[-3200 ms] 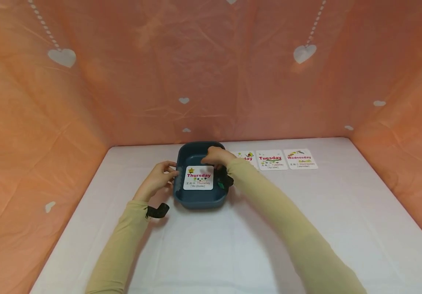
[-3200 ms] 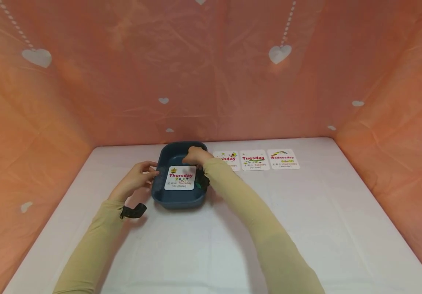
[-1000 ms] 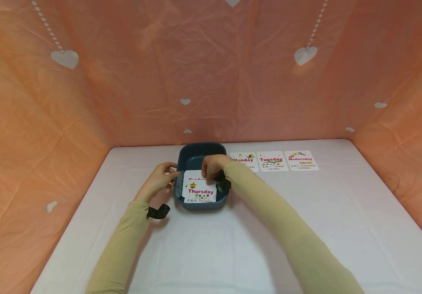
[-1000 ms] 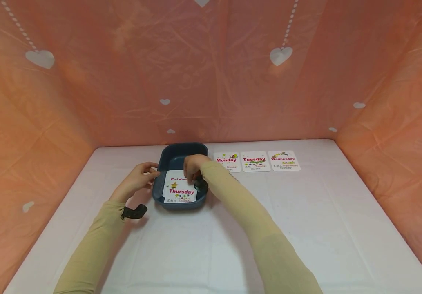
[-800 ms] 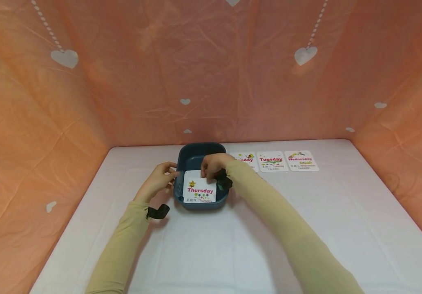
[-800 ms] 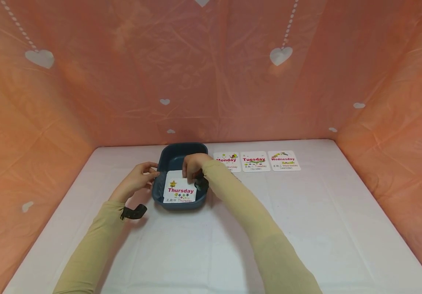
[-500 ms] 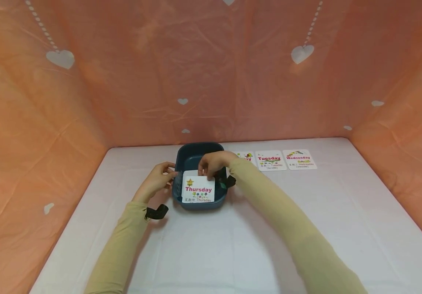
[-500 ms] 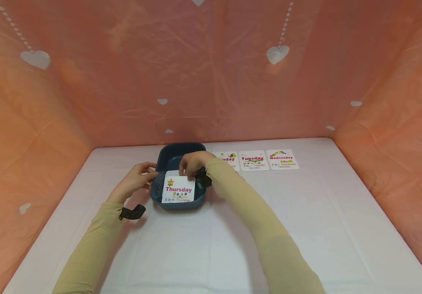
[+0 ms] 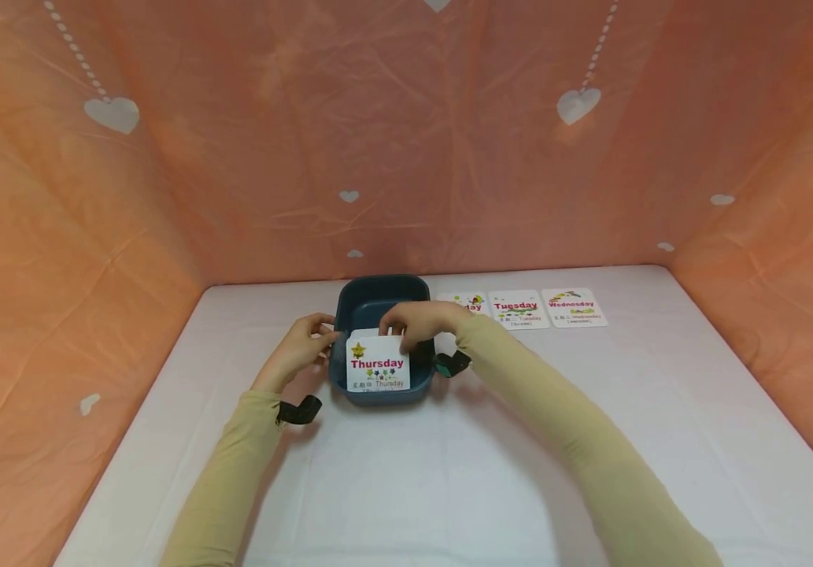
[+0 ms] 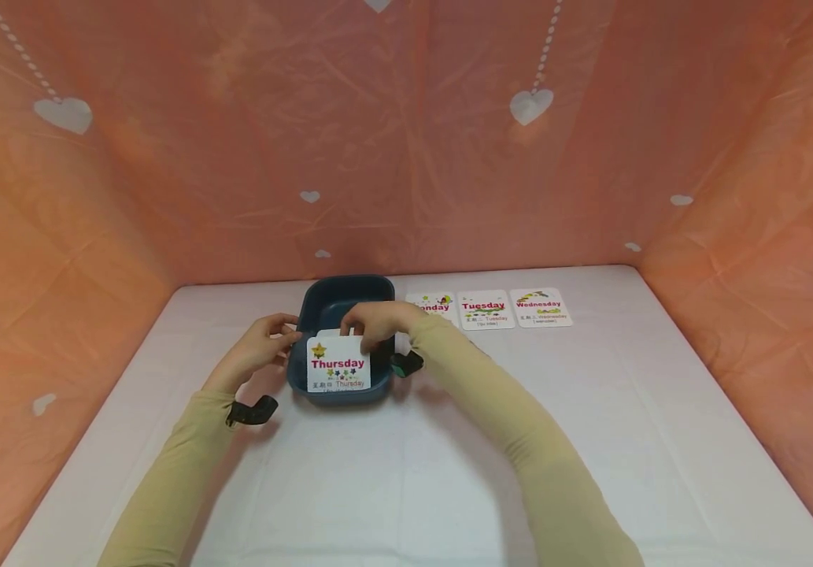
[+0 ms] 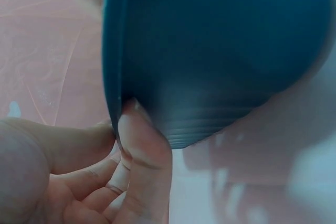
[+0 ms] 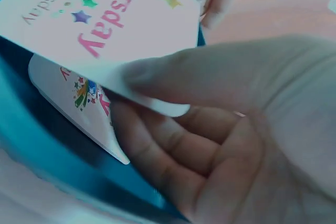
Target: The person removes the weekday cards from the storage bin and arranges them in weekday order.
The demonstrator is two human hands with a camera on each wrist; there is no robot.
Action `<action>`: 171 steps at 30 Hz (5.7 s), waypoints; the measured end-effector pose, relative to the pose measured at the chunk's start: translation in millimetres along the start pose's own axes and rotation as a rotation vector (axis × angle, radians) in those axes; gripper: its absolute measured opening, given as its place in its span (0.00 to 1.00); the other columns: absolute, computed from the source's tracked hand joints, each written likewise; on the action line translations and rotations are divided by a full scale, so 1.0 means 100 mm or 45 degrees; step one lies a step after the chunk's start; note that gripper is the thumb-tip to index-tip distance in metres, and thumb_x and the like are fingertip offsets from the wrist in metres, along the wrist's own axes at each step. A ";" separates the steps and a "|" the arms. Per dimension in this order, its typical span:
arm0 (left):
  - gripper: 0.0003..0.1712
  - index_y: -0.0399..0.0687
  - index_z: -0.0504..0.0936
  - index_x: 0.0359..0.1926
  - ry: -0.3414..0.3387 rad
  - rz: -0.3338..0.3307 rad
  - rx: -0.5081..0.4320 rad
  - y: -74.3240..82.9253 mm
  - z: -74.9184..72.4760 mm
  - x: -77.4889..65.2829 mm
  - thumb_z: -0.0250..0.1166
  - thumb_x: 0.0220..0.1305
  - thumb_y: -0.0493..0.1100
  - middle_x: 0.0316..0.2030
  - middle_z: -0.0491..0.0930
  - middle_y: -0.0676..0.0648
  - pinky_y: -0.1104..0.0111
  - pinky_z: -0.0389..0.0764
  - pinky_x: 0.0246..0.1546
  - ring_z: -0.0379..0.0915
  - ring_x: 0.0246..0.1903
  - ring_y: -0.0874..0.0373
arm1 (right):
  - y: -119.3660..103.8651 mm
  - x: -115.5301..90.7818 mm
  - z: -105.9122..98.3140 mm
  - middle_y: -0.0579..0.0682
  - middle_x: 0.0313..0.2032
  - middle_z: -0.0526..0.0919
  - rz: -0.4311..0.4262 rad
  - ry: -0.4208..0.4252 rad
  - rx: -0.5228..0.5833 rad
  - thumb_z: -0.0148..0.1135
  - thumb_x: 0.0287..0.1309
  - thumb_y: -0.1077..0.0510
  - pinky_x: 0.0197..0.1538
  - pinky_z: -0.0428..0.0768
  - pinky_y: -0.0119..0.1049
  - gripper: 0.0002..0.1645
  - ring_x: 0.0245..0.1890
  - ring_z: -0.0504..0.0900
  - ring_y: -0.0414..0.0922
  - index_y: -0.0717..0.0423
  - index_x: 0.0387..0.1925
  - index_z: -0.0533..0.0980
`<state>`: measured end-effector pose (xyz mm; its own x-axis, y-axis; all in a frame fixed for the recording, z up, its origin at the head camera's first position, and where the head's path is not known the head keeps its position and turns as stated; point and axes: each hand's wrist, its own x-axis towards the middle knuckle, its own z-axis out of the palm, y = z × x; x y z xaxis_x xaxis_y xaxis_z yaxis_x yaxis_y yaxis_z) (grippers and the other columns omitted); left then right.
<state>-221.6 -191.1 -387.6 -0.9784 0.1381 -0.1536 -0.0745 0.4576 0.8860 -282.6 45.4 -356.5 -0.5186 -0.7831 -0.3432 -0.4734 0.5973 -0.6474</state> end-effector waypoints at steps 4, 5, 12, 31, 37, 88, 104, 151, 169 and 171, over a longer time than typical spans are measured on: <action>0.22 0.29 0.65 0.62 0.000 -0.007 0.000 0.00 0.00 0.00 0.54 0.70 0.34 0.39 0.72 0.37 0.67 0.79 0.26 0.74 0.27 0.55 | 0.06 -0.06 0.00 0.50 0.42 0.81 -0.082 0.113 0.085 0.64 0.54 0.71 0.41 0.78 0.32 0.17 0.40 0.78 0.43 0.59 0.46 0.77; 0.22 0.30 0.65 0.62 0.001 -0.014 0.001 0.00 -0.01 -0.01 0.55 0.70 0.34 0.40 0.72 0.37 0.66 0.79 0.26 0.74 0.28 0.54 | 0.08 -0.07 -0.01 0.50 0.42 0.81 -0.096 0.139 0.117 0.64 0.54 0.71 0.42 0.78 0.33 0.15 0.40 0.78 0.43 0.60 0.45 0.77; 0.22 0.27 0.65 0.61 0.001 0.016 -0.011 0.01 0.00 0.00 0.55 0.69 0.33 0.38 0.73 0.35 0.67 0.79 0.24 0.74 0.28 0.51 | 0.23 -0.18 -0.01 0.54 0.44 0.81 -0.160 0.322 0.383 0.60 0.58 0.71 0.41 0.80 0.37 0.15 0.40 0.81 0.45 0.63 0.48 0.75; 0.23 0.26 0.64 0.61 -0.005 0.036 0.002 0.00 -0.01 0.03 0.55 0.69 0.33 0.37 0.72 0.36 0.64 0.79 0.25 0.71 0.24 0.58 | 0.51 -0.76 -0.17 0.62 0.47 0.78 -0.082 0.898 0.831 0.57 0.61 0.70 0.51 0.76 0.52 0.20 0.40 0.81 0.50 0.65 0.54 0.68; 0.23 0.26 0.63 0.61 -0.013 0.028 0.004 0.02 0.00 0.02 0.55 0.69 0.33 0.38 0.72 0.35 0.66 0.78 0.24 0.71 0.24 0.58 | 0.65 -0.99 -0.21 0.63 0.48 0.78 -0.070 0.941 0.858 0.58 0.61 0.68 0.46 0.79 0.42 0.20 0.41 0.81 0.51 0.66 0.55 0.68; 0.24 0.26 0.63 0.63 -0.031 0.011 0.041 0.03 0.00 0.03 0.54 0.70 0.34 0.42 0.72 0.29 0.64 0.80 0.27 0.74 0.29 0.51 | 1.28 -1.17 0.46 0.56 0.33 0.80 0.249 0.881 0.718 0.61 0.58 0.68 0.33 0.76 0.33 0.19 0.29 0.76 0.44 0.69 0.51 0.69; 0.24 0.27 0.64 0.62 -0.020 0.008 0.033 -0.02 0.01 0.06 0.55 0.69 0.34 0.40 0.73 0.32 0.64 0.80 0.27 0.73 0.26 0.57 | 1.21 -1.11 0.48 0.56 0.33 0.78 0.394 0.995 0.634 0.67 0.50 0.70 0.32 0.79 0.33 0.19 0.29 0.77 0.43 0.70 0.46 0.75; 0.24 0.26 0.63 0.62 -0.023 0.017 0.009 0.01 0.00 0.04 0.55 0.69 0.34 0.41 0.72 0.30 0.62 0.81 0.26 0.73 0.26 0.56 | 1.17 -1.01 0.47 0.52 0.25 0.76 0.521 1.014 0.410 0.68 0.48 0.69 0.29 0.74 0.31 0.13 0.25 0.72 0.42 0.68 0.39 0.78; 0.24 0.27 0.64 0.62 -0.011 0.012 0.010 -0.01 0.02 0.04 0.55 0.69 0.34 0.38 0.72 0.33 0.63 0.80 0.26 0.72 0.24 0.56 | 1.17 -0.99 0.47 0.52 0.26 0.76 0.542 0.987 0.421 0.67 0.48 0.68 0.29 0.74 0.31 0.12 0.26 0.73 0.43 0.67 0.37 0.78; 0.24 0.27 0.64 0.62 -0.005 0.009 0.008 0.00 0.01 0.04 0.56 0.69 0.34 0.38 0.72 0.34 0.63 0.80 0.26 0.72 0.24 0.56 | 1.17 -1.00 0.46 0.53 0.27 0.77 0.543 0.980 0.443 0.67 0.49 0.68 0.30 0.75 0.31 0.12 0.26 0.74 0.43 0.67 0.38 0.78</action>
<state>-224.9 -189.5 -388.9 -0.9781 0.1450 -0.1494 -0.0667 0.4618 0.8845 -253.6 185.4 -429.4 -0.9851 -0.1071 -0.1347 0.0388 0.6243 -0.7803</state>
